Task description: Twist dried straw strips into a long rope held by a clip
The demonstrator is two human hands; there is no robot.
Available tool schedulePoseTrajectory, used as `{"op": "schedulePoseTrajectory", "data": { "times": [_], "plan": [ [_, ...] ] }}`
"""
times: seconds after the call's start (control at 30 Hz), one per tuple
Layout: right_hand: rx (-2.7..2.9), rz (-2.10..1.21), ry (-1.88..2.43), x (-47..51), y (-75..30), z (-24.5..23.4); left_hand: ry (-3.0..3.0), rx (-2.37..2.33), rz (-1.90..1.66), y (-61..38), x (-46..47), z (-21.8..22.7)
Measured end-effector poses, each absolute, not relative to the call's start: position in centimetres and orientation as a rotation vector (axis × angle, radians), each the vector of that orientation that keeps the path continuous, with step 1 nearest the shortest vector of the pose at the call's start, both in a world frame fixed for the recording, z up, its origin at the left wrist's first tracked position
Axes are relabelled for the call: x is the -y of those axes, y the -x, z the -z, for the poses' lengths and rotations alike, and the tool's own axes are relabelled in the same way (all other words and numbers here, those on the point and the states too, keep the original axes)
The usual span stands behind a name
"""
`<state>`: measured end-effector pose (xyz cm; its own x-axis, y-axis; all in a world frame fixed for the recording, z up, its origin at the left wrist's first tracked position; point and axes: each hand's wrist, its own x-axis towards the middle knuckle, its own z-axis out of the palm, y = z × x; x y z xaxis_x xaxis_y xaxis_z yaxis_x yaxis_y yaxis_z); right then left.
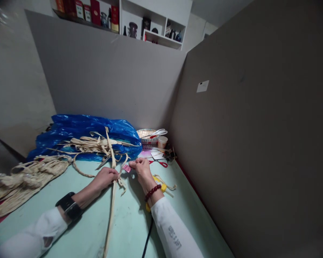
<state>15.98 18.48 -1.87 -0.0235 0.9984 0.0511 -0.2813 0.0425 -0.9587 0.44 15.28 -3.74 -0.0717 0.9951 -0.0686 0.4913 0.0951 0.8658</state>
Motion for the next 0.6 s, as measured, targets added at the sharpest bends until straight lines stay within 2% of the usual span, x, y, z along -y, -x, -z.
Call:
{"op": "schedulePoseTrajectory", "data": {
  "times": [0.6],
  "plan": [
    [1.038, -1.205, 0.938, -18.02, -14.91, 2.26, -1.652, -1.663, -0.781, -0.67, -15.58, 3.19]
  ]
}}
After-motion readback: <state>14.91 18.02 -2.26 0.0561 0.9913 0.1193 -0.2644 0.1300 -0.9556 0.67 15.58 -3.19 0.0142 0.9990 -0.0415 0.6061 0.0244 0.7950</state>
